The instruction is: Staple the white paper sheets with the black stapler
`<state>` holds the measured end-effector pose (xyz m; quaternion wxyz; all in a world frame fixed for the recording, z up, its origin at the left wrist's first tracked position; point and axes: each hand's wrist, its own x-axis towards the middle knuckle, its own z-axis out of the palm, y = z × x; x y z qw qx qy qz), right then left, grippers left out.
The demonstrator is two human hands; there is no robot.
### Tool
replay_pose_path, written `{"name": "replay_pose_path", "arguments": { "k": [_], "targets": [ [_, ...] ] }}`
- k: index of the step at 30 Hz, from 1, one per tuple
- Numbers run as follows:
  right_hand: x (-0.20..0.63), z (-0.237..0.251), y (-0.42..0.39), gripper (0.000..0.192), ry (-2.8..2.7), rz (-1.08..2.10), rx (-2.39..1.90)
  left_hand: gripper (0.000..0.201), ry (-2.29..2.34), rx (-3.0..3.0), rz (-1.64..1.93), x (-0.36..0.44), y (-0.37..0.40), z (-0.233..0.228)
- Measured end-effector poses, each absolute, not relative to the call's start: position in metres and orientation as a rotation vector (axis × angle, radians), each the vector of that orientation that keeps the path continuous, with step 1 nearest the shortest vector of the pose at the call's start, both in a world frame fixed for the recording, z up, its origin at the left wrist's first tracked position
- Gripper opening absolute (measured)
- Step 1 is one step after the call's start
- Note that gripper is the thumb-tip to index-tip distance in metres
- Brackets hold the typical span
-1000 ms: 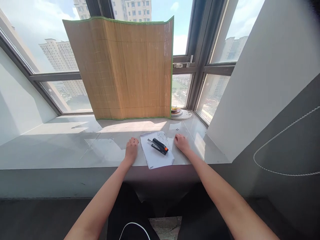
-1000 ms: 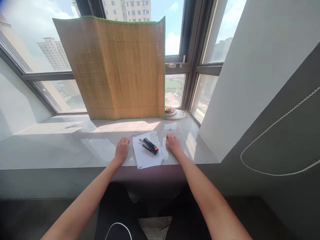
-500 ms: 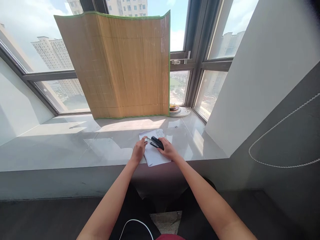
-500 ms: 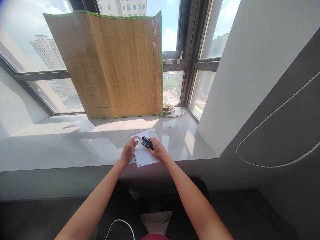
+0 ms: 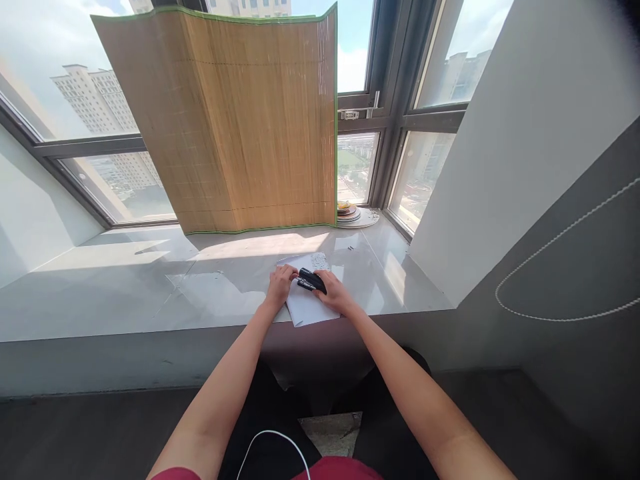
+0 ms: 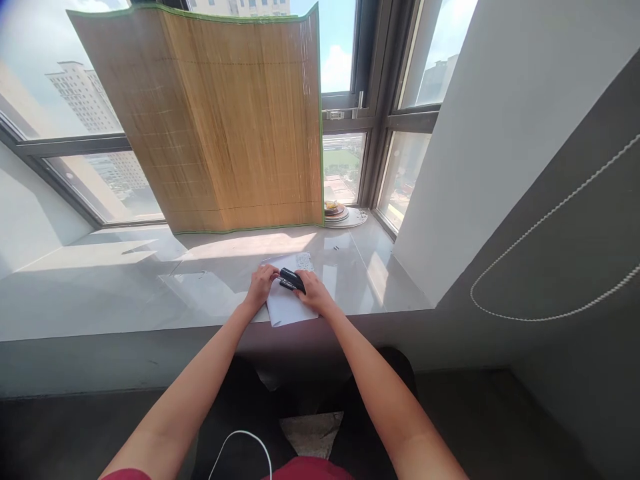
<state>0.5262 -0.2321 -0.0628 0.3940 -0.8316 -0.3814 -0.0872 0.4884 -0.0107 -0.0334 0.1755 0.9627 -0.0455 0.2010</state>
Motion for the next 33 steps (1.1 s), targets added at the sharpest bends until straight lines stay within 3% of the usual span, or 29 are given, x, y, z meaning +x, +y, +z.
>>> {"name": "replay_pose_path", "arguments": {
  "k": [33],
  "targets": [
    [0.5284,-0.0643,-0.2317,0.051,-0.97,-0.218,-2.12,0.021,-0.029,2.568,0.449,0.4986,-0.0047,-0.0372]
  ]
}}
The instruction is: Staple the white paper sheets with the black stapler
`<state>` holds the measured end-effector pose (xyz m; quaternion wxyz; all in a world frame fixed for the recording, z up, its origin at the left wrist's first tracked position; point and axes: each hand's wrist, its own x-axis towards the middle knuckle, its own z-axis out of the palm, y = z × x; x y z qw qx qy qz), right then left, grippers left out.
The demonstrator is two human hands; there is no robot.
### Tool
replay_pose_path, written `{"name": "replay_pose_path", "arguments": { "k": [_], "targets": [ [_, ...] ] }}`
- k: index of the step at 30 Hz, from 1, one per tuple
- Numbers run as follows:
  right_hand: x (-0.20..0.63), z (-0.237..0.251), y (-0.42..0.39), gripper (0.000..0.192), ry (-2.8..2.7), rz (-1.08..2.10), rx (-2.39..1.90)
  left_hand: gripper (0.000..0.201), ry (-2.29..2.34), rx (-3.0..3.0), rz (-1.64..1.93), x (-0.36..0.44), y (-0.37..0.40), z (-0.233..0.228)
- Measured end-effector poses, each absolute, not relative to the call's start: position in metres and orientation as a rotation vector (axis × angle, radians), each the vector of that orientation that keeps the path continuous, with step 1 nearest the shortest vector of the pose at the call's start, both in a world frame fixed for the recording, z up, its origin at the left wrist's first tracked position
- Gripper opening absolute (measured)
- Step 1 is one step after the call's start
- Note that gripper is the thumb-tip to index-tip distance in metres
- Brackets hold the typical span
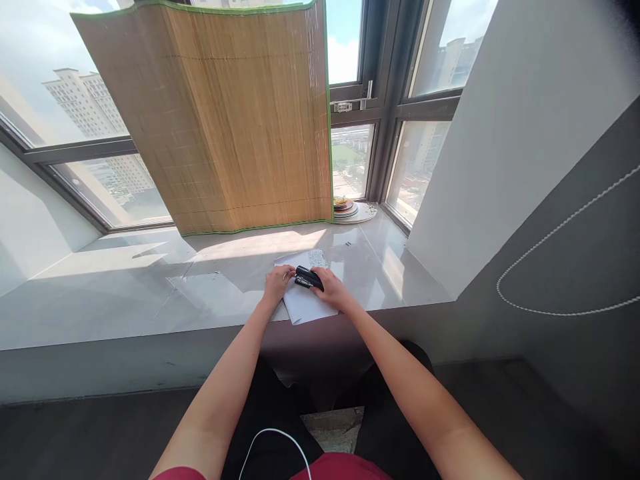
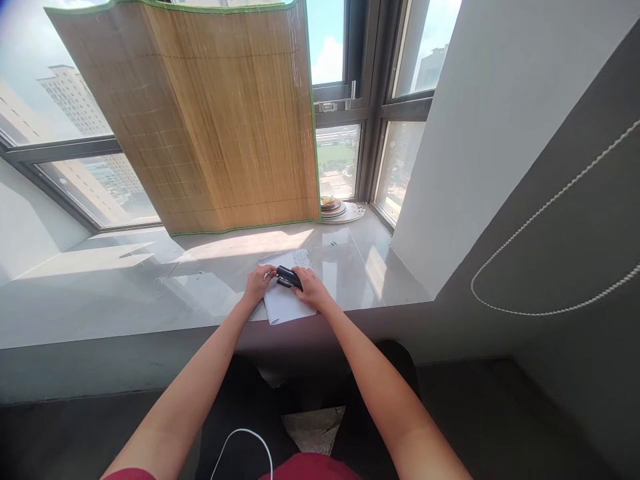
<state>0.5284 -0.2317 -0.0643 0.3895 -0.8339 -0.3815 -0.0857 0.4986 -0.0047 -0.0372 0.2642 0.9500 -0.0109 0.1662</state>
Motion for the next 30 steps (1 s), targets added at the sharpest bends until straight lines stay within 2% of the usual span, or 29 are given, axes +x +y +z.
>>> {"name": "replay_pose_path", "arguments": {
  "k": [13,17,24,30],
  "targets": [
    [0.53,-0.067,-0.232,0.052,-0.978,-0.232,-2.111,0.02,-0.001,2.562,0.433,0.497,-0.006,-0.037],
    [0.529,-0.065,-0.233,0.053,-0.976,-0.224,-2.107,0.014,0.022,2.453,0.433,0.498,-0.002,-0.039],
    [0.529,-0.065,-0.233,0.052,-0.972,-0.227,-2.107,0.024,0.027,2.209,0.429,0.502,0.009,-0.046],
    [0.527,-0.061,-0.233,0.052,-0.956,-0.217,-2.091,0.021,0.169,2.237,0.536,0.503,0.009,-0.048]
  ]
}}
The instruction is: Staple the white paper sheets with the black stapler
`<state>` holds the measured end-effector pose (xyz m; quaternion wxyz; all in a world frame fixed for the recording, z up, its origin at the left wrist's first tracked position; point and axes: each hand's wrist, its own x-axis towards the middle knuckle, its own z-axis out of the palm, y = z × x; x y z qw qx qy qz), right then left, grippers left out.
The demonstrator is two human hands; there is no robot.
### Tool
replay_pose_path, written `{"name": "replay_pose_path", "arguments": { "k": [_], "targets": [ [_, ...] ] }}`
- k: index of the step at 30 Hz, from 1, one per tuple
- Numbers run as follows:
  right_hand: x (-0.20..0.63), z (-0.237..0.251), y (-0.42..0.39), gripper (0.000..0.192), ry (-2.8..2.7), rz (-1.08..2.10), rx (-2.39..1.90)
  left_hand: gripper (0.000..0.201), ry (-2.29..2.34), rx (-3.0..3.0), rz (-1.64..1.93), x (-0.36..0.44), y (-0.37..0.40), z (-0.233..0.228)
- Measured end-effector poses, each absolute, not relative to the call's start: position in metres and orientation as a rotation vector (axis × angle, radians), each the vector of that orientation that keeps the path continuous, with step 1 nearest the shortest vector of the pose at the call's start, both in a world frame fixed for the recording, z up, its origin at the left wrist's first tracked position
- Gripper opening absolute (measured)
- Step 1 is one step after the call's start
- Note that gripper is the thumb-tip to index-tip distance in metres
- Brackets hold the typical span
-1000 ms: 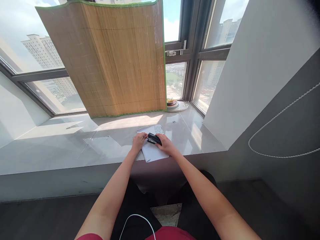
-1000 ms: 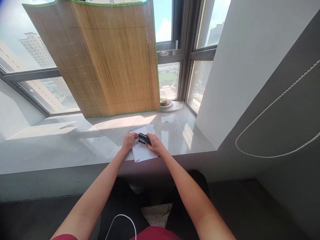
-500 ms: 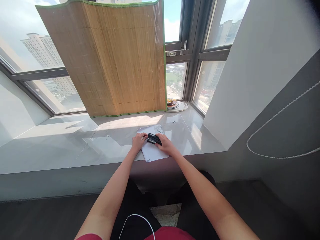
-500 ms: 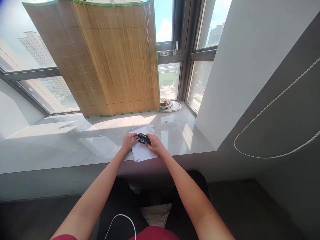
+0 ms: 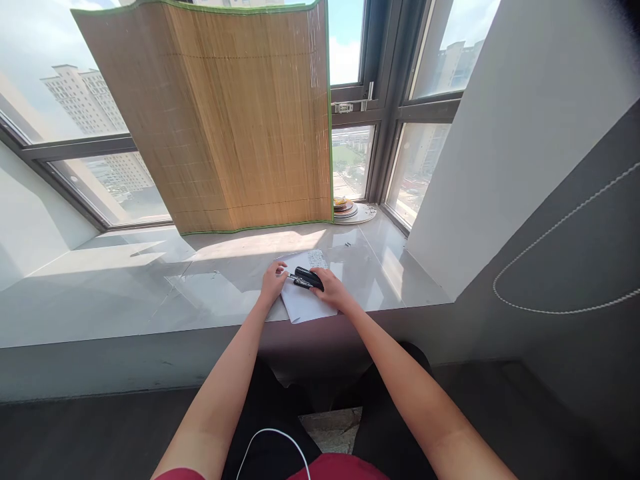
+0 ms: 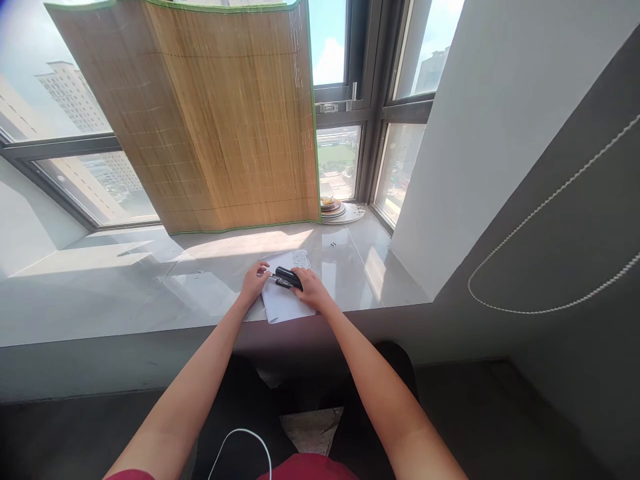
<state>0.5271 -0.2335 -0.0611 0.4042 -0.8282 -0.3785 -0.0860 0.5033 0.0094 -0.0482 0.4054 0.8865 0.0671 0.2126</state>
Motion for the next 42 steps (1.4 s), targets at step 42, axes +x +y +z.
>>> {"name": "replay_pose_path", "arguments": {
  "k": [42],
  "targets": [
    [0.545,-0.053,-0.375,0.045,-0.425,-0.225,-1.901,0.027,-0.277,2.179,0.195,0.48,-0.002,-0.032]
  ]
}}
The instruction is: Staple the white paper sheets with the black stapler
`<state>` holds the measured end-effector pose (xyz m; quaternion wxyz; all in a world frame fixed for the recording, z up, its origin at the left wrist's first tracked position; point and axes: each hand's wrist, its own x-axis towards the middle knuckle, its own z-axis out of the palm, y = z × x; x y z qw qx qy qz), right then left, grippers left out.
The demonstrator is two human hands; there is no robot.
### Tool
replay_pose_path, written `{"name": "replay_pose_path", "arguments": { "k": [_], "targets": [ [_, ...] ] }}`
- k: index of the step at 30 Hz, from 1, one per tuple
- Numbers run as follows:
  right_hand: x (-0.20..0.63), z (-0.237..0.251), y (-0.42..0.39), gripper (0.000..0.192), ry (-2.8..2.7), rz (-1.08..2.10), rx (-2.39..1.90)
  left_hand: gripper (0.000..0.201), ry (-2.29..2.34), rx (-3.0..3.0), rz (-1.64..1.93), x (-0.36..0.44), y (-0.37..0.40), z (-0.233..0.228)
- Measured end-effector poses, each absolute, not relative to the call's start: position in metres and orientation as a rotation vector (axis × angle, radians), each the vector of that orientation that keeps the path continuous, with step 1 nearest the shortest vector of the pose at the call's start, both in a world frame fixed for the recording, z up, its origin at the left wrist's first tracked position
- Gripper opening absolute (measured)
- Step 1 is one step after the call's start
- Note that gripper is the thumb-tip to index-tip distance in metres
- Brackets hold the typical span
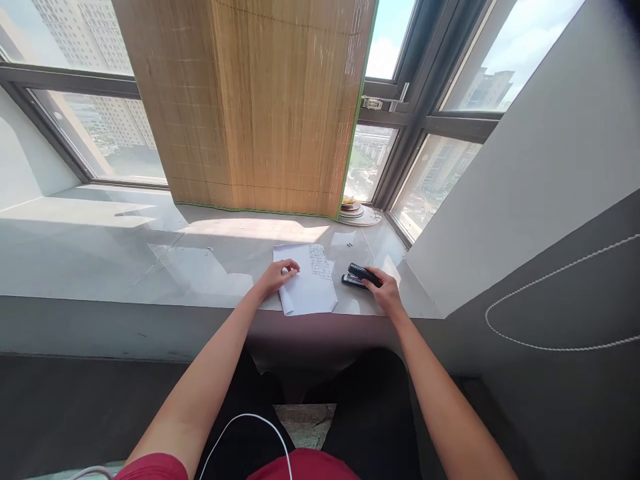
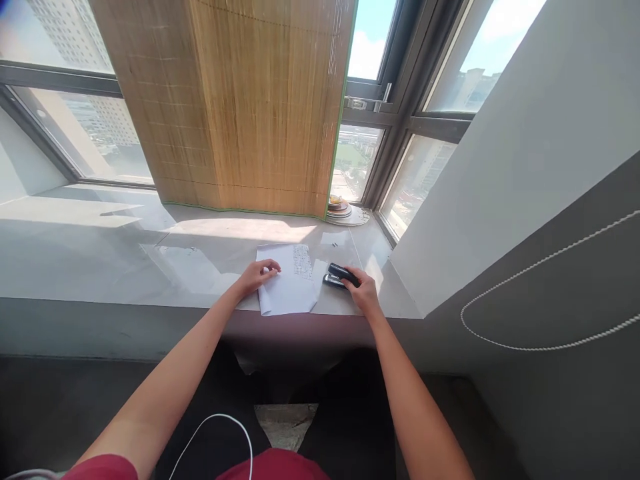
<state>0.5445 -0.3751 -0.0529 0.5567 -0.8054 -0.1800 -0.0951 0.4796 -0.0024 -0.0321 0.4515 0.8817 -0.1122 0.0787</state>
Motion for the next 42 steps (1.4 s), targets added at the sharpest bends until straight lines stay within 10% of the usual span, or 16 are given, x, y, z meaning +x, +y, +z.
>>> {"name": "replay_pose_path", "arguments": {
  "k": [20,42],
  "targets": [
    [0.524,-0.046,-0.342,0.045,-0.924,-0.391,-2.236,0.022,-0.527,2.361,0.355,0.476,-0.018,-0.034],
    [0.53,-0.049,-0.341,0.047,-0.876,-0.411,-2.265,0.064,-0.761,2.455,0.106,0.462,-0.077,-0.055]
  ]
}}
